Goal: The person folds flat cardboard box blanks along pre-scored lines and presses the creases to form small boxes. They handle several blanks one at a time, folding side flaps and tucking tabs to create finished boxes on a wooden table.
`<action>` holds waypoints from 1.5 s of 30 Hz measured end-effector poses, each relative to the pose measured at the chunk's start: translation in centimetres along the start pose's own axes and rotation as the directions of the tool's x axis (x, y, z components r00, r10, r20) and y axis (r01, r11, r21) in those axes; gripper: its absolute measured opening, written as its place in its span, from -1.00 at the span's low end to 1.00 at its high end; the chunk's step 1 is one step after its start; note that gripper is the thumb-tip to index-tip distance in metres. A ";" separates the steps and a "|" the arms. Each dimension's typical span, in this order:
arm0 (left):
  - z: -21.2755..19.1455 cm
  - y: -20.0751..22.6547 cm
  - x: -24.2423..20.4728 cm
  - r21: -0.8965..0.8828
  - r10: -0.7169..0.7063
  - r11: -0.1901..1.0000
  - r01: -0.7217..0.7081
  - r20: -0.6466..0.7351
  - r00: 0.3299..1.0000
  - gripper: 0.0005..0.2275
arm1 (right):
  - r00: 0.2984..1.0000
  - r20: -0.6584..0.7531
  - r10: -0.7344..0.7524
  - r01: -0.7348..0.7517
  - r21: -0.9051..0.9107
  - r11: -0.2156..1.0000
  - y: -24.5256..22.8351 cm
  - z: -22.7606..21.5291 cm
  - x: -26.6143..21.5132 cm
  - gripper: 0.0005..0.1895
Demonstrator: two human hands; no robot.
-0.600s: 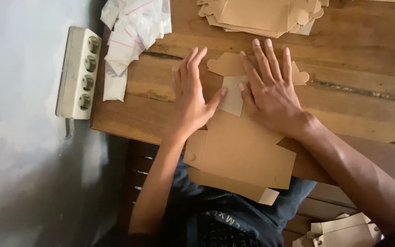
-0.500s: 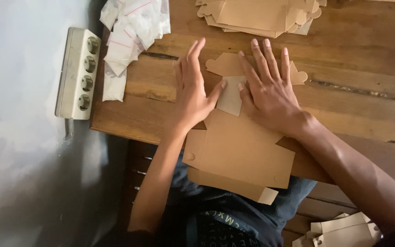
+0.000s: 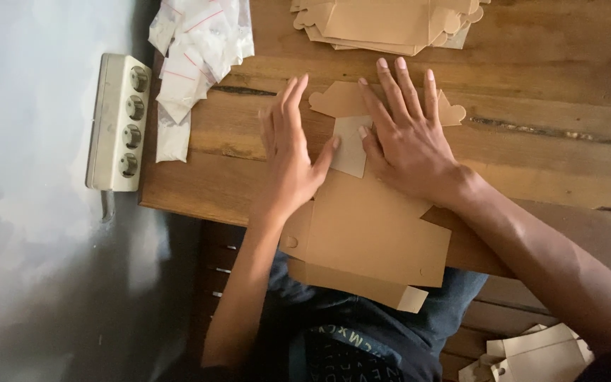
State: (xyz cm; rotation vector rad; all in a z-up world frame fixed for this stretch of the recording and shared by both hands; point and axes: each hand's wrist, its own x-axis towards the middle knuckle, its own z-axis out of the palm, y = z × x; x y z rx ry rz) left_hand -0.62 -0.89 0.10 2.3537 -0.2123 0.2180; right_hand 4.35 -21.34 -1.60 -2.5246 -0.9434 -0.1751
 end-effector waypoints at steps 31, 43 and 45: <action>2.1 -2.1 2.2 0.024 0.052 0.998 -0.049 -0.137 0.989 -0.19 | 0.999 0.030 0.036 -0.037 0.037 0.999 -0.2 -0.4 0.3 -0.35; -0.2 -0.2 -1.0 -0.043 -0.024 0.999 0.025 0.031 0.999 -0.25 | 0.998 0.048 0.038 -0.040 0.032 0.999 0.0 -0.2 0.1 -0.35; -0.4 -0.1 -1.6 -0.035 -0.063 0.997 0.064 0.030 0.998 -0.21 | 0.997 0.066 0.041 -0.043 0.024 0.999 -0.1 -0.2 0.2 -0.33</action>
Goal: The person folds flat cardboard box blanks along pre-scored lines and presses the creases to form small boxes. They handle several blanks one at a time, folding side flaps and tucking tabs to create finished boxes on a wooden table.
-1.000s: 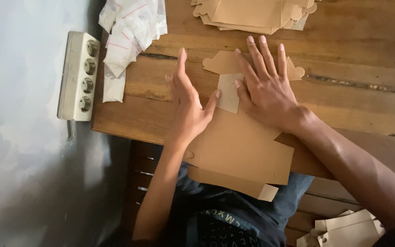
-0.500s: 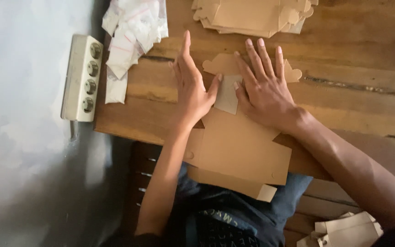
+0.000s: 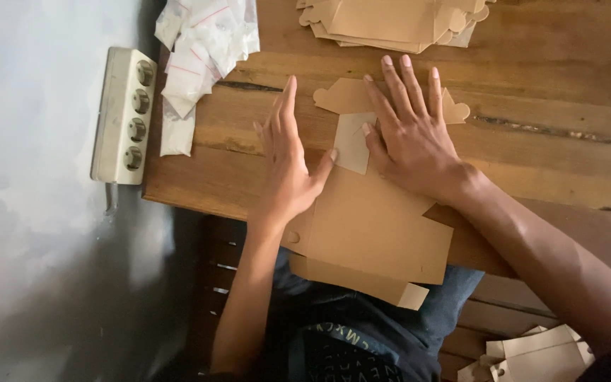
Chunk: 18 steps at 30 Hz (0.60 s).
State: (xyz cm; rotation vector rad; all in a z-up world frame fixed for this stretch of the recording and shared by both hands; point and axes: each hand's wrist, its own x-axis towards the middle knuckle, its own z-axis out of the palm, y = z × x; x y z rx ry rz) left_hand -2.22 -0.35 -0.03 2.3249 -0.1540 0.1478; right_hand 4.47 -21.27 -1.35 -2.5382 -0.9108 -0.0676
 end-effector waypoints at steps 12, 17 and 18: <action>0.6 0.4 0.3 0.019 0.018 1.000 -0.017 -0.010 1.000 -0.27 | 1.000 0.006 0.001 -0.001 -0.008 1.000 0.1 0.2 0.0 -0.32; 0.9 -0.3 2.3 -0.050 0.035 0.998 -0.034 0.017 0.999 -0.28 | 0.998 -0.055 -0.014 0.013 -0.017 1.000 0.3 0.4 -0.1 -0.36; 0.9 -0.4 2.5 -0.073 0.021 0.997 -0.018 0.032 0.999 -0.27 | 0.999 -0.034 -0.006 0.005 -0.005 1.000 0.2 0.4 -0.1 -0.35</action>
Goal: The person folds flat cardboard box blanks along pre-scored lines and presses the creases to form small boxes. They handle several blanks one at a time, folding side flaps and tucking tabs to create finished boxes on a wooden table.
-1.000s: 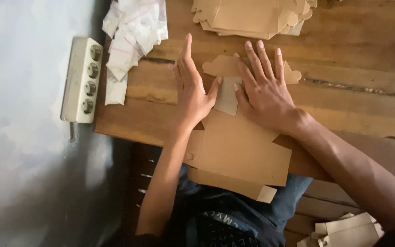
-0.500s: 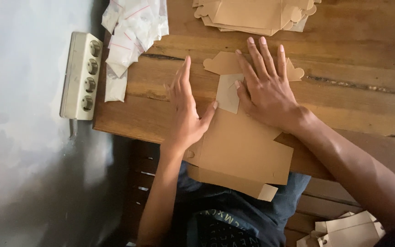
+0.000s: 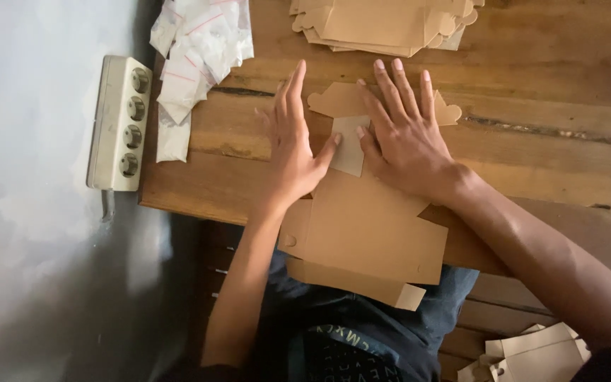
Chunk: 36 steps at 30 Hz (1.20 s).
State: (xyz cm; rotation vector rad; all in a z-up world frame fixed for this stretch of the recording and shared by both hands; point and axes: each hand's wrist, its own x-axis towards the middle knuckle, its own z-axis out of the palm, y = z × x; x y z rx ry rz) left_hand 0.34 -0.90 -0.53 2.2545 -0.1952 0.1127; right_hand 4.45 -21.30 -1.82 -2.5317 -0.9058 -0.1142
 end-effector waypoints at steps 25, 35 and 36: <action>-0.3 1.0 -2.4 0.075 0.018 0.997 -0.023 0.062 0.998 -0.40 | 1.000 0.021 0.015 -0.015 -0.003 1.000 0.1 -0.2 0.0 -0.34; 1.6 1.1 -4.0 0.028 0.081 0.997 -0.077 -0.153 0.985 -0.65 | 0.925 0.380 0.006 -0.035 0.070 0.997 4.3 -7.8 -0.3 -0.10; 1.6 1.1 -3.9 -0.040 0.083 0.995 -0.094 -0.221 0.972 -0.88 | 0.919 0.394 0.001 -0.028 0.063 0.998 5.3 -8.2 -0.6 -0.03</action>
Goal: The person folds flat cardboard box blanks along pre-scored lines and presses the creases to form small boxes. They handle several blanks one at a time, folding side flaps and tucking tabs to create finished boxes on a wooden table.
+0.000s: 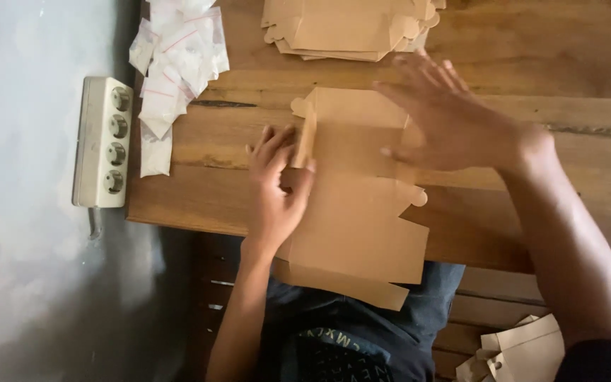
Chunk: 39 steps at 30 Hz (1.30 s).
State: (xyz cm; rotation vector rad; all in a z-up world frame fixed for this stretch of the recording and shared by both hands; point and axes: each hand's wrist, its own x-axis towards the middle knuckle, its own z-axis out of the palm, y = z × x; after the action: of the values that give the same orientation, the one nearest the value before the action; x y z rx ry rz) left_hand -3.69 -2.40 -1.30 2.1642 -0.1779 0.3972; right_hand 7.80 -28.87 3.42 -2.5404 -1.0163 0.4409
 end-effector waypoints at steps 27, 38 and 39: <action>-2.1 7.3 0.8 0.300 0.493 0.709 -0.638 0.436 0.753 -0.79 | 0.863 -0.300 0.406 -0.135 0.638 0.758 2.4 -4.4 -1.0 -0.65; 0.8 4.0 1.4 0.012 0.324 0.923 -0.384 0.512 0.795 -0.78 | 0.937 -0.313 0.155 -0.194 -0.099 0.976 2.5 1.5 1.4 -0.61; 0.9 3.5 1.6 -0.006 0.319 0.922 -0.388 0.579 0.750 -0.66 | 0.923 -0.363 0.126 -0.181 -0.123 0.976 2.6 1.7 1.4 -0.62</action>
State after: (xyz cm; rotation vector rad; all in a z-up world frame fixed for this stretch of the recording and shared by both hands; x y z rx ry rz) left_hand -2.92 -5.14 1.51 2.3083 -0.9417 -0.0569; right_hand 9.61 -29.30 0.58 -2.7138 -0.7433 -0.0638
